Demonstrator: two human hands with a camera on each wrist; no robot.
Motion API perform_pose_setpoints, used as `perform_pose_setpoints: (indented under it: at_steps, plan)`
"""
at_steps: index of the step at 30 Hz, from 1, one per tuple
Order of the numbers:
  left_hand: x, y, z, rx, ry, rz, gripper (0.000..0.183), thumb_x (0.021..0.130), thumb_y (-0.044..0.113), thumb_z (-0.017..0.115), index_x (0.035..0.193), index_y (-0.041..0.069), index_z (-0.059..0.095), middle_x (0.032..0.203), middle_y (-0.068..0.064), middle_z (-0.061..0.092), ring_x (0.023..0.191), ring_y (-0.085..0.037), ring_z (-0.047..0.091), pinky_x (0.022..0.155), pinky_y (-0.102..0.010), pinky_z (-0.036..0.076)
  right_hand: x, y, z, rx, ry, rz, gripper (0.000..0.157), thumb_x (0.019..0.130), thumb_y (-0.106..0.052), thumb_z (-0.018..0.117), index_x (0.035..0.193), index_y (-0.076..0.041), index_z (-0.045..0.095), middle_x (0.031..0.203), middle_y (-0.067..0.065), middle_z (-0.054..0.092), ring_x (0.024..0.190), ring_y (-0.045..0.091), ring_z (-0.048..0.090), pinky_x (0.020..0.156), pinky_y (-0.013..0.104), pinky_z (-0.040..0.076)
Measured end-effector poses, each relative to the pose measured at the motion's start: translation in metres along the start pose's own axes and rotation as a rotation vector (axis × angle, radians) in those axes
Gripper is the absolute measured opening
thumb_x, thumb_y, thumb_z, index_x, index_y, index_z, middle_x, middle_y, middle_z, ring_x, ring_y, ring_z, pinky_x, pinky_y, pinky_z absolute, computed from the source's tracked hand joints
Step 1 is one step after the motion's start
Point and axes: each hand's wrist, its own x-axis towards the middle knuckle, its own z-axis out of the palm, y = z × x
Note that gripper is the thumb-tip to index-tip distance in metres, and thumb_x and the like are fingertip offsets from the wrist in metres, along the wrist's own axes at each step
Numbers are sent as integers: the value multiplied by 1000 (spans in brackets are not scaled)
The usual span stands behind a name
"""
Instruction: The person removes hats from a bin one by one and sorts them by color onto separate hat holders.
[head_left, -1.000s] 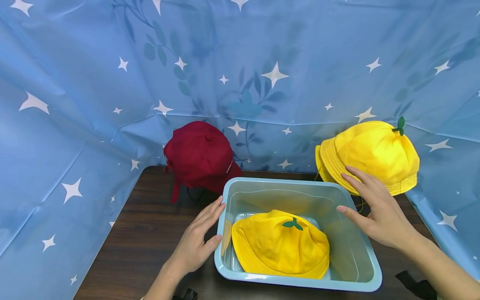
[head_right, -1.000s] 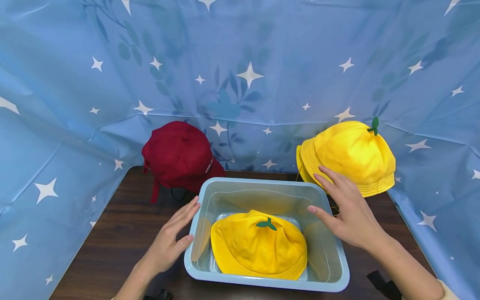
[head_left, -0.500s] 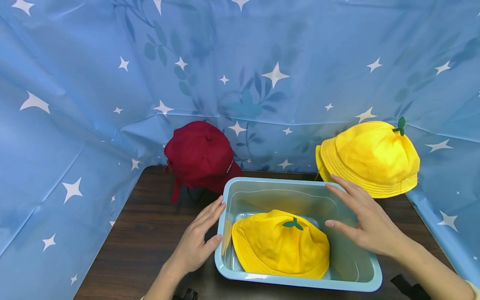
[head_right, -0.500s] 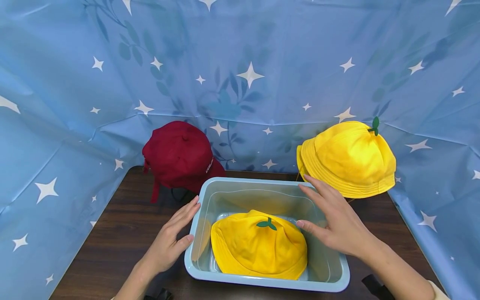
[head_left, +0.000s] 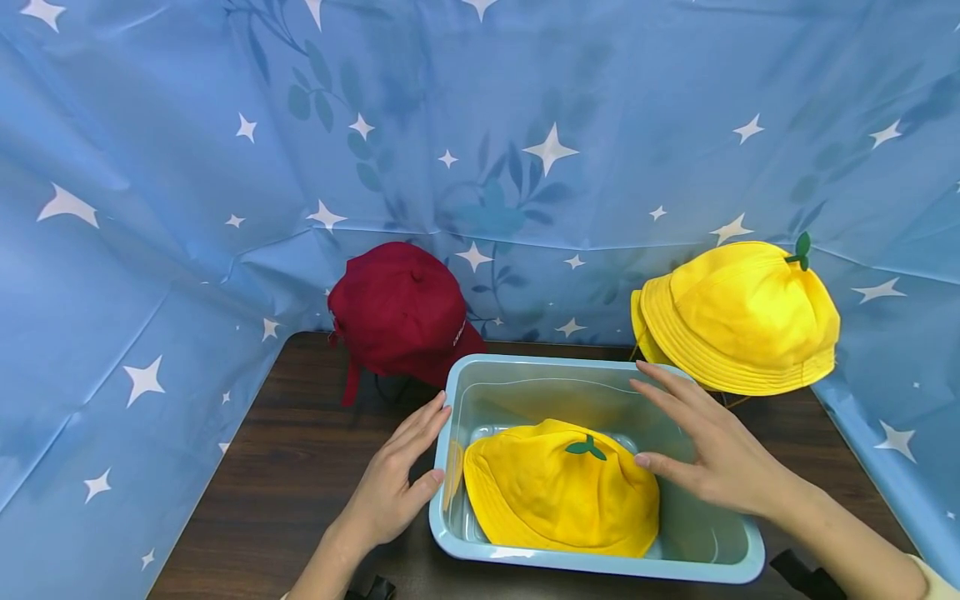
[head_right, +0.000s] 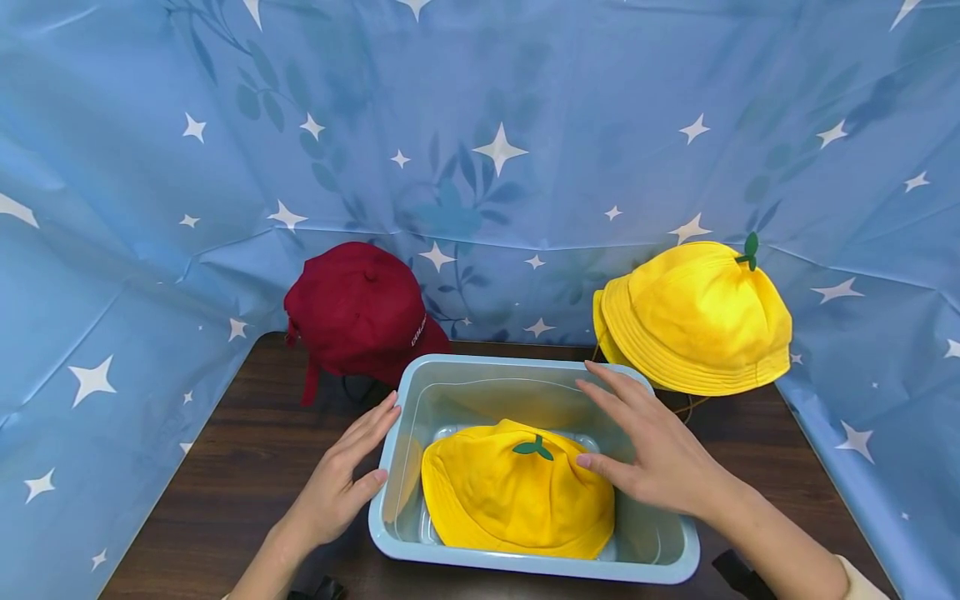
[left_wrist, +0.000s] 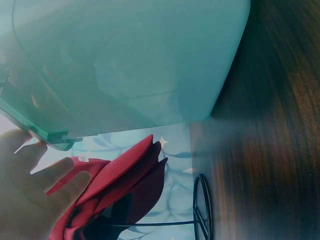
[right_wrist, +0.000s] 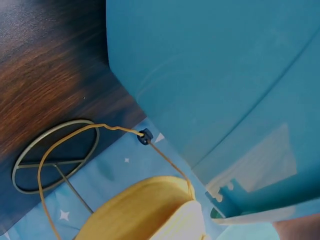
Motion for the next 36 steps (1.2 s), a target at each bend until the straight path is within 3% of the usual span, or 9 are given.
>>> perform_pose_setpoints:
  at_steps: [3, 6, 10, 13, 18, 30, 36]
  plan:
    - [0, 0, 0, 2, 0, 3, 63, 98, 18, 57, 159, 9, 45, 168, -6, 37, 150, -26, 40, 114, -55, 42, 0, -2, 1, 0, -25, 18, 91, 78, -27, 92, 157, -13, 49, 167, 6, 36, 147, 21, 41, 111, 8, 22]
    - [1, 0, 1, 1, 0, 4, 63, 98, 18, 57, 159, 9, 45, 168, -6, 37, 150, -26, 40, 114, -55, 42, 1, -3, 2, -11, -50, 31, 90, 80, -29, 91, 158, -15, 48, 166, 6, 38, 142, 24, 46, 109, 14, 33]
    - [1, 0, 1, -3, -1, 3, 63, 98, 18, 57, 159, 9, 45, 168, -6, 36, 150, -26, 40, 113, -56, 43, 2, -4, 5, -16, -88, 42, 88, 84, -32, 89, 159, -20, 46, 166, 5, 38, 140, 27, 49, 103, 35, 48]
    - [1, 0, 1, -6, -1, 5, 63, 98, 18, 57, 159, 9, 45, 168, -6, 36, 150, -27, 40, 114, -56, 43, 3, -5, 7, -9, -109, 40, 88, 85, -33, 88, 160, -22, 44, 166, 4, 38, 140, 29, 49, 99, 51, 51]
    - [1, 1, 1, -10, 0, 5, 63, 98, 18, 57, 159, 9, 45, 168, -6, 36, 150, -27, 40, 114, -56, 42, 5, -6, 10, 29, -128, 29, 85, 86, -33, 87, 159, -21, 45, 166, 5, 39, 139, 33, 51, 97, 63, 50]
    - [1, 0, 1, -1, -2, 5, 63, 98, 18, 57, 160, 9, 44, 168, -6, 37, 150, -26, 40, 114, -55, 42, 13, -10, 20, 94, -208, 81, 73, 91, -44, 81, 153, -16, 53, 158, 8, 49, 136, 37, 54, 100, 66, 49]
    - [0, 0, 0, -4, -1, 1, 63, 98, 17, 58, 159, 9, 45, 168, -6, 37, 150, -27, 40, 114, -55, 42, 19, -11, 25, 94, -243, 74, 71, 92, -48, 79, 149, -11, 56, 147, 5, 60, 127, 29, 63, 98, 56, 55]
